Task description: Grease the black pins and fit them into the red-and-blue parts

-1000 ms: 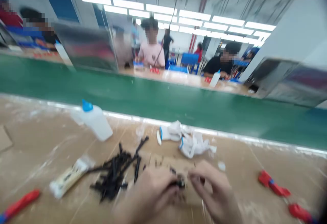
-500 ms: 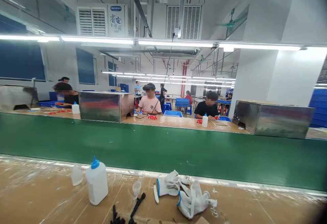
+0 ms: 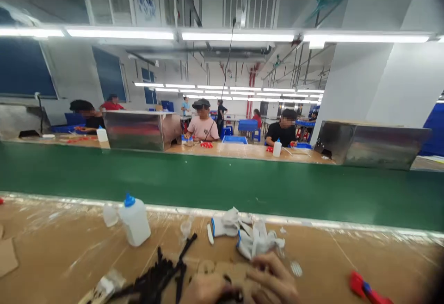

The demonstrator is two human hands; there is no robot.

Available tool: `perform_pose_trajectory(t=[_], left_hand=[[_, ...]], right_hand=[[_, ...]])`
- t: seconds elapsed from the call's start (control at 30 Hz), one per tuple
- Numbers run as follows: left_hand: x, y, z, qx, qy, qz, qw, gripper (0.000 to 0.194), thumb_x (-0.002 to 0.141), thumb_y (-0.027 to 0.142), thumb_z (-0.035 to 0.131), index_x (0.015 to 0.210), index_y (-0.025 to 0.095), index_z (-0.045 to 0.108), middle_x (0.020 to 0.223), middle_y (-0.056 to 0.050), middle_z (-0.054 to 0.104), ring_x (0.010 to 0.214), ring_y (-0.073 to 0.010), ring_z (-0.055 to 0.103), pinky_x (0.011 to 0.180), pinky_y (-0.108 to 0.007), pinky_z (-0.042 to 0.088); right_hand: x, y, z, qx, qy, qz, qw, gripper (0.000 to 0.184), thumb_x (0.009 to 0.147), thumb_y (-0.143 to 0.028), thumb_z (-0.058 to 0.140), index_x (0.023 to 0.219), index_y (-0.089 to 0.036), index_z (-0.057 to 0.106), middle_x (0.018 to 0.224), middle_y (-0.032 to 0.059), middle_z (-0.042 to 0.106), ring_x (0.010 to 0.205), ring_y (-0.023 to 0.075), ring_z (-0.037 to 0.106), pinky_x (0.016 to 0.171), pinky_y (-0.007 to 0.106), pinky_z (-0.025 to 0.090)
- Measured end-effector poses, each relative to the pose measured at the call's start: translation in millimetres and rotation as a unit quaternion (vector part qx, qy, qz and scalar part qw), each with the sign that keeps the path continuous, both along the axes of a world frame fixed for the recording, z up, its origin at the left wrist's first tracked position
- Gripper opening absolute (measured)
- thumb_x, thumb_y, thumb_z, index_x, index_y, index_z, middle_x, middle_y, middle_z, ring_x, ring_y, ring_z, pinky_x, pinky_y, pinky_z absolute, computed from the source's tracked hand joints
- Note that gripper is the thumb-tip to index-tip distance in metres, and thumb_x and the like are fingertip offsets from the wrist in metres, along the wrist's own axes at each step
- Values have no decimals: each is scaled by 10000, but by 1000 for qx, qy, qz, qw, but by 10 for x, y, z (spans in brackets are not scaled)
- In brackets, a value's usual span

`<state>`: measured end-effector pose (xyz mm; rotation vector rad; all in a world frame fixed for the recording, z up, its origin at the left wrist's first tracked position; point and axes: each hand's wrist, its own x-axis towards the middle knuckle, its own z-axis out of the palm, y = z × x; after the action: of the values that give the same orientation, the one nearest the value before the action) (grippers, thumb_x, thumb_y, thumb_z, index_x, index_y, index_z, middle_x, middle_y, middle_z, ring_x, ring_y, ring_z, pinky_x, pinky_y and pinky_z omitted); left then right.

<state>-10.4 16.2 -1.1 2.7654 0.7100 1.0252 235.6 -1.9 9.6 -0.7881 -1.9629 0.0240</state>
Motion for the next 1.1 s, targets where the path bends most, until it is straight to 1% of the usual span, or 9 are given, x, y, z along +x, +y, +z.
perform_pose_trajectory(t=[0.07,0.13,0.27,0.33,0.43,0.57,0.73,0.87,1.1], left_hand=[[52,-161,-49,-11,-52,21,998,255,982,270,466,920,188,699,687,-55,708,571,-189,675,506,-275,508],[78,-258,-40,-22,-60,43,997,202,990,237,495,912,171,669,699,-39,698,599,-169,666,553,-254,498],[57,-284,18,-55,-59,44,996,124,985,221,554,950,173,663,755,-33,706,643,-157,658,581,-241,467],[39,-275,26,-55,-59,42,996,116,985,218,563,962,171,666,769,-35,711,649,-158,659,584,-245,461],[26,-267,22,-54,-58,35,996,128,994,226,561,965,171,673,756,-29,709,654,-154,664,599,-247,469],[15,-250,32,-44,-58,37,997,147,1009,240,547,962,171,668,742,-23,700,648,-145,666,596,-242,468],[-2,-232,39,-44,-41,40,997,169,1025,258,526,954,169,651,749,-15,692,653,-145,661,583,-254,440],[-2,-237,31,-47,-41,40,997,179,1025,264,527,942,165,651,735,-12,676,644,-146,643,569,-259,415],[53,-262,34,-59,-24,50,997,204,1037,273,494,942,175,645,716,0,656,635,-140,625,562,-271,404]], right_hand=[[-12,-189,10,-53,-11,-8,999,289,938,-261,622,1199,-315,732,1189,89,699,942,216,705,782,331,631],[-18,-271,45,-82,-13,-15,996,294,969,-218,569,1211,-288,721,1268,108,650,1039,217,657,840,350,601],[-11,-241,65,-114,1,-6,993,337,986,-192,549,1263,-318,693,1314,93,606,1071,206,599,851,355,560],[-1,-228,57,-132,4,-9,991,365,997,-200,534,1301,-349,669,1364,78,583,1147,219,561,887,373,539],[10,-239,61,-171,-7,-5,985,401,1024,-244,484,1381,-376,610,1487,56,518,1300,252,473,984,429,495],[-27,-253,71,-224,11,27,974,406,1050,-306,428,1418,-400,573,1580,11,460,1413,262,394,1119,490,397],[-91,-242,34,-273,77,11,959,337,1046,-346,466,1307,-443,657,1567,-24,484,1435,256,401,1168,513,319],[-91,-238,20,-310,122,23,942,332,1052,-377,444,1281,-439,676,1559,-12,499,1451,269,407,1188,564,273],[-101,-212,-12,-300,62,-39,951,231,992,-369,587,1149,-384,755,1577,20,488,1442,296,405,1145,579,339]])
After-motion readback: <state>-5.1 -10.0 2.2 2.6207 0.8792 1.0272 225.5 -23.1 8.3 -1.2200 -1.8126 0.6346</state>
